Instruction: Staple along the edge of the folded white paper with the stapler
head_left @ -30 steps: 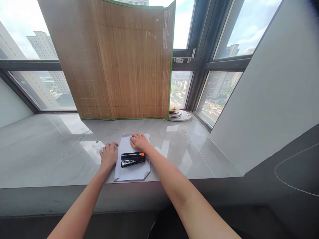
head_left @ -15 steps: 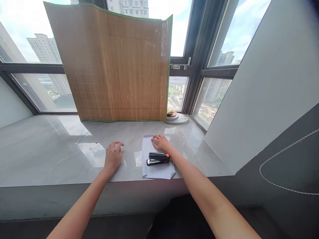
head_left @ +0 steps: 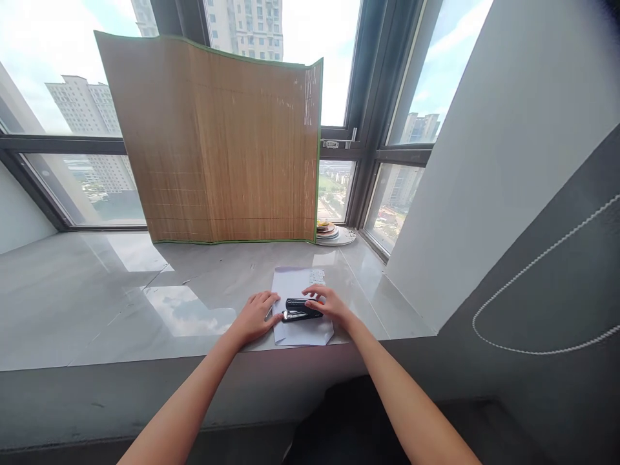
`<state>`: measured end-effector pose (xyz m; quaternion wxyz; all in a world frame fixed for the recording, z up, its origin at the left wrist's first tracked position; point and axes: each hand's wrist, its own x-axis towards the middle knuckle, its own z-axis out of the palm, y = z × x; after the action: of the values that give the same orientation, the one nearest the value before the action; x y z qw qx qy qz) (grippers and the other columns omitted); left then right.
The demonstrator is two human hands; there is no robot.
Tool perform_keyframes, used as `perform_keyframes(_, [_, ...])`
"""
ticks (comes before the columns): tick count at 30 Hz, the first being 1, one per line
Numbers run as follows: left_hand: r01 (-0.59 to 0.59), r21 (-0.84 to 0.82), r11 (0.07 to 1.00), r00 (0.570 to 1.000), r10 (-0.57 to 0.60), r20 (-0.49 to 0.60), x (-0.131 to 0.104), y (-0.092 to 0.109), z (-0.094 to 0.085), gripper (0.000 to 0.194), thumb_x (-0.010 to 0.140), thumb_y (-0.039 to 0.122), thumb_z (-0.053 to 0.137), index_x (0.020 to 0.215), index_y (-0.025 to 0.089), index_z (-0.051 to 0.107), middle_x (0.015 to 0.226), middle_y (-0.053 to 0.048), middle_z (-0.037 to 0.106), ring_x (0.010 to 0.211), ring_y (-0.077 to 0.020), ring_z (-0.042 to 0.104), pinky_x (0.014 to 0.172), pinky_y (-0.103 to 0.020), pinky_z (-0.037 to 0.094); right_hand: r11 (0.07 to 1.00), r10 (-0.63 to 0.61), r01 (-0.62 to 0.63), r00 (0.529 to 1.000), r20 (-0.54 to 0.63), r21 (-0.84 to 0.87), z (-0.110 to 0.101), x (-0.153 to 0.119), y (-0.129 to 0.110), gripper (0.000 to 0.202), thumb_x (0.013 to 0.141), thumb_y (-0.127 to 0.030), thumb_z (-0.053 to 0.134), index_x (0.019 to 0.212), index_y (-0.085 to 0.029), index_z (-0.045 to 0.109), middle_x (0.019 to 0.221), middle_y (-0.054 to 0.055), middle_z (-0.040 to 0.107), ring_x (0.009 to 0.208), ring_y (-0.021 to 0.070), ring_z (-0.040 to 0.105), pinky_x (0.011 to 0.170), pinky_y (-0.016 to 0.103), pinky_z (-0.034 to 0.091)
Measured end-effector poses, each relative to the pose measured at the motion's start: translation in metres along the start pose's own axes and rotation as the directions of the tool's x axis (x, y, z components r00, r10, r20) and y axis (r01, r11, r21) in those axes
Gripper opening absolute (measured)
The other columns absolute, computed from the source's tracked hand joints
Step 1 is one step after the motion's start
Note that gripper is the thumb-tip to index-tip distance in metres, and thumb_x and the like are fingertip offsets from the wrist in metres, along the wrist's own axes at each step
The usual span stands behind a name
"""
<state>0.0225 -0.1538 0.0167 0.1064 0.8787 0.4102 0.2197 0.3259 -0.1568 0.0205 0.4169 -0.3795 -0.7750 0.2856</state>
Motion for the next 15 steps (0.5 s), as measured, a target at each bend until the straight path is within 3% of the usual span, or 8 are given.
perform_keyframes(3, [0.025,0.000,1.000,1.000,-0.025,0.003,0.001,-0.003,0.002,0.045,0.098,0.034,0.057,0.140,0.021,0.064,0.145,-0.014,0.061,0.137,-0.0330,0.053,0.118,-0.052,0.036,1.000,-0.019,0.019,0.999,-0.034,-0.021,0.003,-0.020,-0.005,0.044,0.082,-0.044,0.085,0.121,-0.025,0.075,0.112,0.007,0.076,0.096,0.0225,0.067,0.086,0.035,0.053])
perform_keyframes(8, [0.036,-0.002,0.999,0.999,-0.036,0.004,0.001,-0.007,0.001,0.047,0.095,0.028,0.055,0.140,0.021,0.064,0.144,-0.013,0.061,0.136,-0.0324,0.054,0.119,-0.049,0.036,0.995,-0.012,-0.004,0.987,-0.158,-0.104,0.007,-0.028,-0.001,0.029,0.082,-0.029,0.079,0.110,-0.024,0.076,0.097,0.004,0.076,0.089,0.0219,0.067,0.087,0.037,0.051])
perform_keyframes(15, [0.058,0.012,0.998,0.998,-0.058,-0.009,0.000,-0.001,-0.005,0.044,0.091,0.028,0.057,0.134,0.022,0.066,0.127,-0.012,0.064,0.119,-0.0312,0.061,0.110,-0.047,0.043,0.987,0.092,-0.124,0.961,-0.262,-0.105,0.009,-0.026,0.006,0.024,0.072,-0.037,0.085,0.078,-0.023,0.066,0.085,0.001,0.075,0.079,0.0207,0.065,0.075,0.033,0.049])
